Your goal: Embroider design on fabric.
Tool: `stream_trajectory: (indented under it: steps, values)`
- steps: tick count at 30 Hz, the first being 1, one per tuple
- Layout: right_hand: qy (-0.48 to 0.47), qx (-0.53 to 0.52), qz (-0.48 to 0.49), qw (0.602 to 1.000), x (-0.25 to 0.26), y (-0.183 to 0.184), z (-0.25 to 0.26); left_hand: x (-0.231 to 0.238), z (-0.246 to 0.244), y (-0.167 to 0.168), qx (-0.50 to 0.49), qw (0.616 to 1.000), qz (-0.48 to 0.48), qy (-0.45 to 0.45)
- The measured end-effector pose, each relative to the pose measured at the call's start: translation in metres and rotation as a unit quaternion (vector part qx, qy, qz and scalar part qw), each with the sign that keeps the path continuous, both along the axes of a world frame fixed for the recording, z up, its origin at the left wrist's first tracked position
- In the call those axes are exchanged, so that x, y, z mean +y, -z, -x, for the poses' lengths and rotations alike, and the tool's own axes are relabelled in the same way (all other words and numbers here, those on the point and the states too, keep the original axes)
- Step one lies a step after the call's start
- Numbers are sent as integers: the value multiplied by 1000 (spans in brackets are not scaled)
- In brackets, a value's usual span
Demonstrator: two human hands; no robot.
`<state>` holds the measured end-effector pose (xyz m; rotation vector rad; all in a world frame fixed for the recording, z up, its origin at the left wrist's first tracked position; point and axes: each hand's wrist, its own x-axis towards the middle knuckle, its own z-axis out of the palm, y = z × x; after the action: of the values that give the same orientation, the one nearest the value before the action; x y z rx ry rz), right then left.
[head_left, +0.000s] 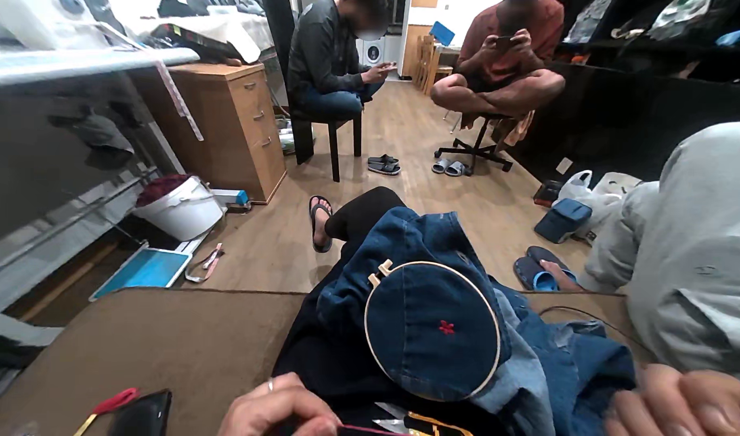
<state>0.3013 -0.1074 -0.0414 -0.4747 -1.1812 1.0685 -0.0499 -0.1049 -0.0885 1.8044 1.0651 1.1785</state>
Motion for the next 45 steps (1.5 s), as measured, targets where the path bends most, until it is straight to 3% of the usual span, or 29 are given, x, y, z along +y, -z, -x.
stream_trajectory:
  steps: [5, 9, 17, 32, 34, 36, 37, 40, 42, 45]
  values:
    - [36, -24, 40, 998, 5, 13, -14, -2, 23, 17, -5, 998, 38, -58]
    - [30, -37, 69, 996, 7, 19, -15, 0, 27, 21, -8, 998, 39, -48]
    - [0, 129, 197, 972, 10, 24, -23, 4, 33, 28, -4, 998, 18, -55]
    - [8, 141, 187, 972, 12, 24, -31, 6, 50, 25, -12, 997, 15, -79]
    - [18, 88, 160, 983, 12, 25, -33, 5, 49, 23, -19, 996, 28, -77]
    - [55, -92, 88, 990, 10, 25, -30, 3, 46, 17, -17, 997, 31, -65]
    - [73, -215, 44, 973, 7, 24, -27, 2, 42, 13, -8, 998, 27, -52]
    - [48, -516, -74, 852, -2, 22, -1, 0, 23, -2, 14, 1000, -15, 19]
    - [-4, -595, -107, 796, -2, 35, 22, -1, 3, -13, 38, 997, -51, 49]
    - [-8, -627, -143, 766, 0, 59, 43, -1, -23, -22, 89, 989, -104, 61]
